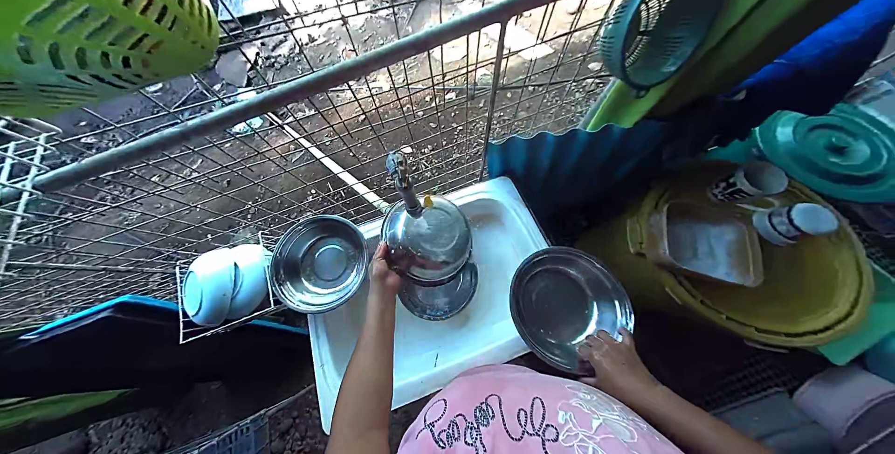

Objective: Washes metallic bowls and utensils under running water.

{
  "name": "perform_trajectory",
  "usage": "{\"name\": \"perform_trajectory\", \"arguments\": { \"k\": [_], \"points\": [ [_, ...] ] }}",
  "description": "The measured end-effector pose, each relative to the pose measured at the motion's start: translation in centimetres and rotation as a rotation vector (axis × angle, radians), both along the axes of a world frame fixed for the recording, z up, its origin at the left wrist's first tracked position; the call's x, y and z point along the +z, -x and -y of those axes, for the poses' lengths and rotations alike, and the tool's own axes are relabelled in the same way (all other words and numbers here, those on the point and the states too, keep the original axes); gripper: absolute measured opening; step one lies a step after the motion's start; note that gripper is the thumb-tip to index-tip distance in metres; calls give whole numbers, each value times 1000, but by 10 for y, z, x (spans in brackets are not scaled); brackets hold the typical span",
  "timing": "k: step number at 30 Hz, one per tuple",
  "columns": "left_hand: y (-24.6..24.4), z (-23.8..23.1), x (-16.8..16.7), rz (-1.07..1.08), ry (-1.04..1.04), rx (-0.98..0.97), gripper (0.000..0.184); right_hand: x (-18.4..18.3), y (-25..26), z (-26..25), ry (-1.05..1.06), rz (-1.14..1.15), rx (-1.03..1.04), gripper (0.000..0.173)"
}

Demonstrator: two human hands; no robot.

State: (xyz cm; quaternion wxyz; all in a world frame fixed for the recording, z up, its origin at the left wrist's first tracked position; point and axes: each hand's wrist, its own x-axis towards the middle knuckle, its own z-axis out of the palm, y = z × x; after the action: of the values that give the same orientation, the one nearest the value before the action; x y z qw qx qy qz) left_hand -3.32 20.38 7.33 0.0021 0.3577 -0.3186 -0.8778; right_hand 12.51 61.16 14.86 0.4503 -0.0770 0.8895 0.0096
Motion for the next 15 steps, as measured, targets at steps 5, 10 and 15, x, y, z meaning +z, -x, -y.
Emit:
{"name": "perform_trajectory", "arguments": {
  "k": [5,10,15],
  "points": [
    [12,-15,-12,-67,-92,-18,40,24,50,13,425,-299,-160,62],
    [19,-35,-18,-49,-42,-27,48,15,164,101,1021,-285,-852,53],
    [29,-59,-35,23,48,11,48,-14,243,153,1177,-170,-1513,32]
  ]
}}
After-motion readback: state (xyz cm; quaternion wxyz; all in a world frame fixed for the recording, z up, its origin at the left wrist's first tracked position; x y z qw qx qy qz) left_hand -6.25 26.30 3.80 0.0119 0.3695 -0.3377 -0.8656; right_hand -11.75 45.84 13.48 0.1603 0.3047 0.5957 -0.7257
